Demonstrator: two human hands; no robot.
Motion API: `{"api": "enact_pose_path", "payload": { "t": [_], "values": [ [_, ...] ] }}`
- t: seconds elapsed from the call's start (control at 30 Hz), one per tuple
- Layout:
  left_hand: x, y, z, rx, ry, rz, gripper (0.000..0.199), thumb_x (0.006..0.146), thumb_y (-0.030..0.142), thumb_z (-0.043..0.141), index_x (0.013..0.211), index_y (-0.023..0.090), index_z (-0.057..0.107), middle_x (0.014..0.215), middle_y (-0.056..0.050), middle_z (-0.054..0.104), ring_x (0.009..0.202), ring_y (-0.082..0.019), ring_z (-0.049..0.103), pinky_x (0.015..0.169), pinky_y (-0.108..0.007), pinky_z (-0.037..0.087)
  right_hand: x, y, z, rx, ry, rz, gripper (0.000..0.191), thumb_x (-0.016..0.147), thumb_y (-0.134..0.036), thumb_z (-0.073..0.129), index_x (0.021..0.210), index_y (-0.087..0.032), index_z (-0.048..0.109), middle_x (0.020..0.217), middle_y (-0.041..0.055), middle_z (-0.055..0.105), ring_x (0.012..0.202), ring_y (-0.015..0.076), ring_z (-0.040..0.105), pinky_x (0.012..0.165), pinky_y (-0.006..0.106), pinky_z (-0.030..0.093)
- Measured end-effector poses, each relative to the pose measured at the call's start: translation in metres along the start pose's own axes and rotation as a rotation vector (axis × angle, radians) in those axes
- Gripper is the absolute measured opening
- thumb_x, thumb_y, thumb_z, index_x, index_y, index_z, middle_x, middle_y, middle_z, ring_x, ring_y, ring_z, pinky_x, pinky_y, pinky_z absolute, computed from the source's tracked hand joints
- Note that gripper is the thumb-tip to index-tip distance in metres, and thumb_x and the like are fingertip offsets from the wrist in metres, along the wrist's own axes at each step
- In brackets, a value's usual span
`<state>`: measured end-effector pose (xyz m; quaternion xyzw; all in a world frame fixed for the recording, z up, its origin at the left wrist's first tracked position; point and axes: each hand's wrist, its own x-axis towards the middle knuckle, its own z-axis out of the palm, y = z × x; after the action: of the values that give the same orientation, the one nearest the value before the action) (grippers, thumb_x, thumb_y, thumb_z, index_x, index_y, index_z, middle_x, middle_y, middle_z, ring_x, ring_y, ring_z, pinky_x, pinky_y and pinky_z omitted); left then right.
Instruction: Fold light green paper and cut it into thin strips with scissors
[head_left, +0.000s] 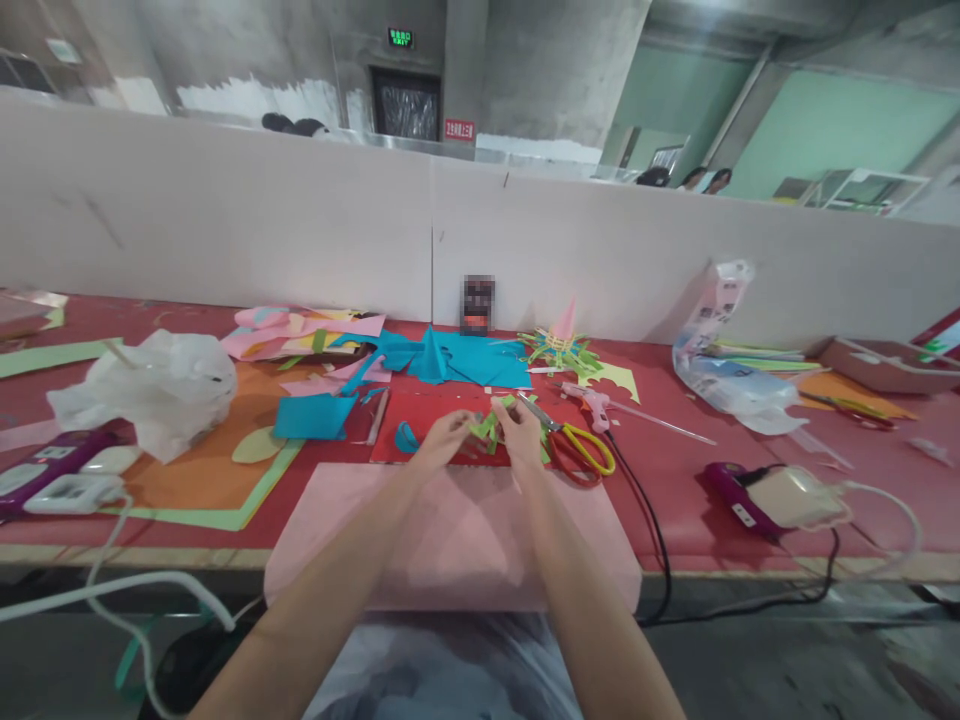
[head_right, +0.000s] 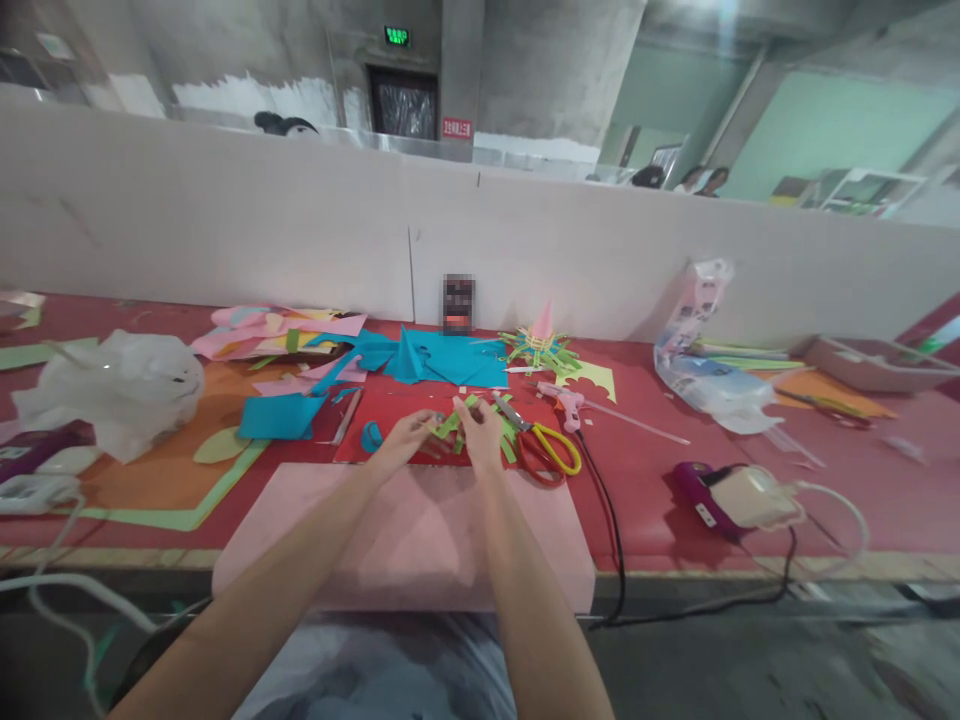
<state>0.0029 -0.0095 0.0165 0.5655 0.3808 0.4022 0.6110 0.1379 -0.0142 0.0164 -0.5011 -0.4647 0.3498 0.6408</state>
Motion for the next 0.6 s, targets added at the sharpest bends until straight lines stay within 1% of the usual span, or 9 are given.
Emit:
{"api": "enact_pose_path", "payload": {
  "t": [0.07, 0.17, 0.27, 0.47, 0.53, 0.6],
  "values": [
    [-0.0003, -0.0029, 0.0017, 0.114, -0.057, 0.050, 0.032, 0.068, 0.045, 0.056, 0.077, 0.015, 0.055, 0.067, -0.003, 0.064, 0.061, -0.016, 0.062, 0.058, -0.027, 0.049, 0.0001, 0.0026, -0.0003, -0.040, -0.025, -0.026, 0.039, 0.066, -0.050, 0.060, 0.054, -0.020, 0.038, 0.039, -0.0076, 0.041, 0.036, 0.0070, 0.036, 0.038, 0.020, 0.030],
    [-0.0017, -0.0046, 0.0027, 0.176, -0.070, 0.121, 0.029, 0.069, 0.044, 0.057, 0.067, 0.014, 0.055, 0.066, -0.003, 0.064, 0.062, -0.015, 0.061, 0.062, -0.026, 0.049, -0.0010, 0.0036, -0.0014, -0.062, -0.050, -0.046, 0.038, 0.067, -0.050, 0.059, 0.056, -0.020, 0.039, 0.041, -0.0072, 0.043, 0.037, 0.0077, 0.038, 0.039, 0.020, 0.031],
    [-0.0040, -0.0021, 0.0031, 0.136, -0.086, 0.108, 0.031, 0.070, 0.045, 0.055, 0.065, 0.015, 0.053, 0.061, -0.002, 0.063, 0.058, -0.014, 0.061, 0.061, -0.026, 0.048, -0.0018, 0.0034, -0.0019, -0.053, -0.036, -0.037, 0.038, 0.068, -0.051, 0.058, 0.056, -0.021, 0.037, 0.040, -0.0077, 0.043, 0.036, 0.0081, 0.037, 0.039, 0.021, 0.030],
    [-0.0054, 0.0001, 0.0014, 0.243, -0.063, 0.120, 0.034, 0.073, 0.047, 0.051, 0.060, 0.015, 0.052, 0.049, 0.001, 0.057, 0.048, -0.011, 0.055, 0.052, -0.021, 0.041, 0.0014, 0.0069, -0.0031, -0.099, 0.033, -0.035, 0.041, 0.067, -0.052, 0.058, 0.053, -0.021, 0.036, 0.039, -0.0080, 0.041, 0.037, 0.0083, 0.036, 0.040, 0.021, 0.031],
    [-0.0052, -0.0007, 0.0005, 0.248, -0.063, 0.132, 0.035, 0.074, 0.046, 0.050, 0.058, 0.015, 0.051, 0.048, 0.002, 0.055, 0.047, -0.010, 0.054, 0.050, -0.021, 0.040, 0.0023, 0.0085, -0.0038, -0.121, 0.035, -0.032, 0.041, 0.067, -0.052, 0.058, 0.052, -0.021, 0.036, 0.039, -0.0080, 0.041, 0.037, 0.0083, 0.036, 0.041, 0.021, 0.032],
    [-0.0049, -0.0011, 0.0000, 0.250, -0.059, 0.167, 0.033, 0.074, 0.045, 0.050, 0.059, 0.015, 0.051, 0.050, 0.002, 0.056, 0.049, -0.010, 0.054, 0.052, -0.021, 0.041, 0.0026, 0.0094, -0.0039, -0.124, 0.040, -0.029, 0.041, 0.067, -0.052, 0.058, 0.052, -0.020, 0.036, 0.039, -0.0078, 0.041, 0.037, 0.0084, 0.036, 0.041, 0.021, 0.032]
  ]
}}
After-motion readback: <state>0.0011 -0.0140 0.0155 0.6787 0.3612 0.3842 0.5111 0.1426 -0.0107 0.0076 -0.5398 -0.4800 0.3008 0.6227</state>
